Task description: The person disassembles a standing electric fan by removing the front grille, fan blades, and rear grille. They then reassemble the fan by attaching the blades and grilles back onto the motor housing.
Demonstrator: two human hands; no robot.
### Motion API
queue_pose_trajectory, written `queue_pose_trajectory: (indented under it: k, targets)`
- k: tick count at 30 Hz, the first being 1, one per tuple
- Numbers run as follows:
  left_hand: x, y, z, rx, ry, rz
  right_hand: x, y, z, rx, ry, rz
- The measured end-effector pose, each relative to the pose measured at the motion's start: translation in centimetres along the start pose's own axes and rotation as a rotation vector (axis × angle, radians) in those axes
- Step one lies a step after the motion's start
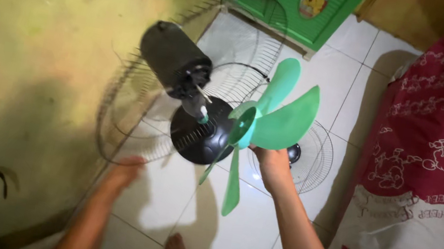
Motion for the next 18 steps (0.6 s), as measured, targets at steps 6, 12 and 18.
queue_pose_trajectory:
  k: [6, 12, 18]
  targets:
    - [-13.1, 18.5, -0.8, 0.546, 0.507, 0.022, 6.2, -1.9, -1.8, 0.033, 0.07, -0.019]
    - [-8.7, 35.9, 3.0, 1.077, 0.308, -0.186, 9.6, -3.4, -2.7, 0.025, 0.168, -0.035]
    - [-5.6, 37.2, 2.8, 1.066, 0.4, -0.381, 9.4, -3.6, -2.6, 0.017, 0.167, 0.019]
Point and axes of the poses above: each hand's wrist, its own z-axis away from the middle knuckle, its own x-axis out of the palm, y = z × x, the point moved 4 cm from there along -z, towards the middle knuckle, and after that the axes turned 10 degrees about -y, right-handed, at the moved point
